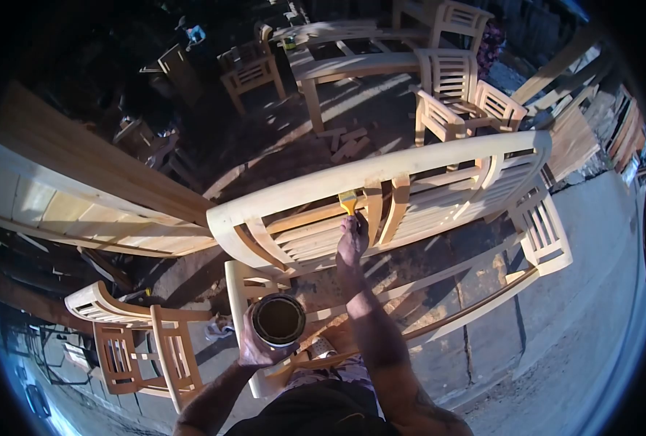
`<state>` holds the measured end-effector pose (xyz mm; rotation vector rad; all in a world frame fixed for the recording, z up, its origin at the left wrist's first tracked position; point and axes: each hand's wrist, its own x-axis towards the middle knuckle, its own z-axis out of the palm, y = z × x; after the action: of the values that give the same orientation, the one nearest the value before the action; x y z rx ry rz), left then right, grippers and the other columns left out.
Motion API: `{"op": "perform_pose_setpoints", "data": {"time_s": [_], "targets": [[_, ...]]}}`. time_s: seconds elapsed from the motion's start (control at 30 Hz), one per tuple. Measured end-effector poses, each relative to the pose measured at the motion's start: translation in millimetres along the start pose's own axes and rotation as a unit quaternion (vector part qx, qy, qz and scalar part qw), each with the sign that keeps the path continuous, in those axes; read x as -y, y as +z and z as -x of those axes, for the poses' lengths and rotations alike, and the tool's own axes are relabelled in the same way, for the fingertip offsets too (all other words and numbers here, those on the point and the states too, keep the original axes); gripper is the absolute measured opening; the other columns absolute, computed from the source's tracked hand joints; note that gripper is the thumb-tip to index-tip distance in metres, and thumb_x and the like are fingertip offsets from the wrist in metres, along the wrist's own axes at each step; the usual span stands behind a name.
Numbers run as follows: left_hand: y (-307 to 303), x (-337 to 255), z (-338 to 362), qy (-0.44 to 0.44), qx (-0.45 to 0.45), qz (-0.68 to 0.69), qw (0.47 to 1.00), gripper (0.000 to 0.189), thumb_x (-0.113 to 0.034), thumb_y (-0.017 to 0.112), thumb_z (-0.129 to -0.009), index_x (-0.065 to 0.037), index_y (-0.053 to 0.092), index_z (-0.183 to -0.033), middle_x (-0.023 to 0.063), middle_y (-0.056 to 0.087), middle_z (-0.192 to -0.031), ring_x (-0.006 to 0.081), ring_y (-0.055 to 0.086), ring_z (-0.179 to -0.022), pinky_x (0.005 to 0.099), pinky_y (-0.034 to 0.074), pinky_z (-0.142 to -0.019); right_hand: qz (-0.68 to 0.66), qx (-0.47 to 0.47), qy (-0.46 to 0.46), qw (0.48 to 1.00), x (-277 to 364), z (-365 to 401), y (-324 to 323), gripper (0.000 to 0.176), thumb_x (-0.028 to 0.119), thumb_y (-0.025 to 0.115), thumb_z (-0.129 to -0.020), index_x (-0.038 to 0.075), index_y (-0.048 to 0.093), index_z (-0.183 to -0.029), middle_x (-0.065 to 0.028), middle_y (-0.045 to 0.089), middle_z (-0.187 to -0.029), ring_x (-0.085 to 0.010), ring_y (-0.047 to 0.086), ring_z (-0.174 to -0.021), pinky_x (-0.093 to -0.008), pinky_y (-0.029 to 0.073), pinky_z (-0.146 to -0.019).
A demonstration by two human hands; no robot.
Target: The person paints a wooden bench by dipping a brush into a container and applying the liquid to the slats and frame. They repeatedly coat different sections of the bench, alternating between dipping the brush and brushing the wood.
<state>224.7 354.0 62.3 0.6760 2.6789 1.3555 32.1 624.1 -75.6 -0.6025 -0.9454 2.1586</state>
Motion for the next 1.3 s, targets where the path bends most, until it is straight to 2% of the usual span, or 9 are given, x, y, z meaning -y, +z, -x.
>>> {"op": "perform_pose_setpoints", "data": {"time_s": [0.1,0.3,0.5,0.67,0.83,0.9,1.13,1.23,1.3], "targets": [[-3.4,-15.2,-6.0,0.031,-0.028,-0.075,0.996,0.108,-0.033,0.101,-0.064,0.001,0.038,-0.145,0.0190,0.066,-0.132,0.0324,0.069,-0.120,0.0455,0.056,-0.103,-0.019,0.011,0.058,0.998,-18.0,37.3,21.8,0.032,0.020,0.068,-0.106,0.001,0.063,-0.131,-0.0053,0.069,-0.096,-0.0111,0.064,-0.084,-0.0286,0.055,-0.080],[-4.7,-7.3,-1.9,0.049,-0.004,-0.135,0.990,0.109,-0.039,0.099,-0.067,0.003,0.038,-0.147,0.0197,0.062,-0.136,0.0331,0.066,-0.124,0.0466,0.053,-0.106,0.015,0.071,0.191,0.979,-33.8,79.6,43.6,0.027,0.013,0.067,-0.103,-0.002,0.068,-0.125,-0.0106,0.073,-0.102,-0.0192,0.073,-0.084,-0.0342,0.063,-0.077],[-9.1,-16.5,0.2,0.001,-0.039,0.006,0.999,0.112,-0.035,0.100,-0.065,0.003,0.034,-0.147,0.0178,0.067,-0.131,0.0323,0.070,-0.117,0.0455,0.055,-0.104,-0.020,-0.026,0.022,0.999,36.8,-8.0,-3.0,0.043,0.028,0.063,-0.107,-0.003,0.061,-0.136,-0.0136,0.073,-0.106,-0.0220,0.074,-0.091,-0.0363,0.061,-0.083],[-11.0,0.1,3.5,0.022,-0.030,-0.005,0.999,0.110,-0.035,0.100,-0.064,0.002,0.037,-0.146,0.0181,0.066,-0.131,0.0321,0.069,-0.118,0.0444,0.054,-0.105,0.023,-0.026,-0.044,0.998,-3.9,9.9,23.8,0.039,0.027,0.058,-0.110,-0.003,0.059,-0.135,-0.0125,0.072,-0.103,-0.0175,0.072,-0.088,-0.0316,0.060,-0.080],[-10.9,-6.4,2.0,0.011,-0.027,0.090,0.995,0.107,-0.036,0.099,-0.068,0.001,0.037,-0.147,0.0172,0.066,-0.132,0.0295,0.069,-0.118,0.0437,0.055,-0.103,-0.038,0.147,0.203,0.967,-61.5,84.9,58.8,0.027,0.015,0.065,-0.105,-0.002,0.064,-0.127,-0.0076,0.068,-0.092,-0.0144,0.067,-0.074,-0.0285,0.057,-0.067],[-13.5,-5.7,4.2,0.000,-0.020,0.109,0.994,0.103,-0.035,0.099,-0.068,0.001,0.041,-0.145,0.0167,0.067,-0.130,0.0284,0.069,-0.117,0.0425,0.056,-0.102,-0.085,0.082,0.215,0.970,-62.3,80.9,61.1,0.027,0.014,0.065,-0.105,-0.002,0.063,-0.127,-0.0066,0.067,-0.093,-0.0146,0.066,-0.074,-0.0298,0.056,-0.066],[-24.7,-2.6,13.0,-0.033,-0.008,0.057,0.998,0.091,-0.032,0.099,-0.068,0.001,0.053,-0.138,0.0148,0.070,-0.124,0.0249,0.071,-0.113,0.0385,0.060,-0.097,-0.054,-0.079,-0.087,0.992,-25.4,-20.6,31.8,0.029,0.023,0.062,-0.109,0.002,0.059,-0.128,-0.0018,0.065,-0.089,-0.0116,0.064,-0.076,-0.0270,0.054,-0.072],[-24.6,-2.4,14.0,-0.035,-0.008,0.059,0.998,0.090,-0.032,0.099,-0.068,0.001,0.053,-0.138,0.0146,0.070,-0.124,0.0246,0.071,-0.113,0.0383,0.060,-0.097,0.109,-0.062,-0.036,0.991,-29.7,12.3,45.5,0.030,0.023,0.063,-0.107,0.000,0.061,-0.127,-0.0063,0.067,-0.090,-0.0110,0.065,-0.074,-0.0292,0.054,-0.068],[-23.9,-2.4,13.0,-0.037,-0.005,0.061,0.997,0.090,-0.032,0.099,-0.068,0.001,0.053,-0.138,0.0144,0.070,-0.124,0.0244,0.071,-0.113,0.0382,0.060,-0.097,0.080,0.026,0.029,0.996,-68.8,41.9,48.4,0.031,0.024,0.064,-0.106,0.000,0.061,-0.126,-0.0079,0.067,-0.086,-0.0114,0.065,-0.071,-0.0308,0.056,-0.067]]}}
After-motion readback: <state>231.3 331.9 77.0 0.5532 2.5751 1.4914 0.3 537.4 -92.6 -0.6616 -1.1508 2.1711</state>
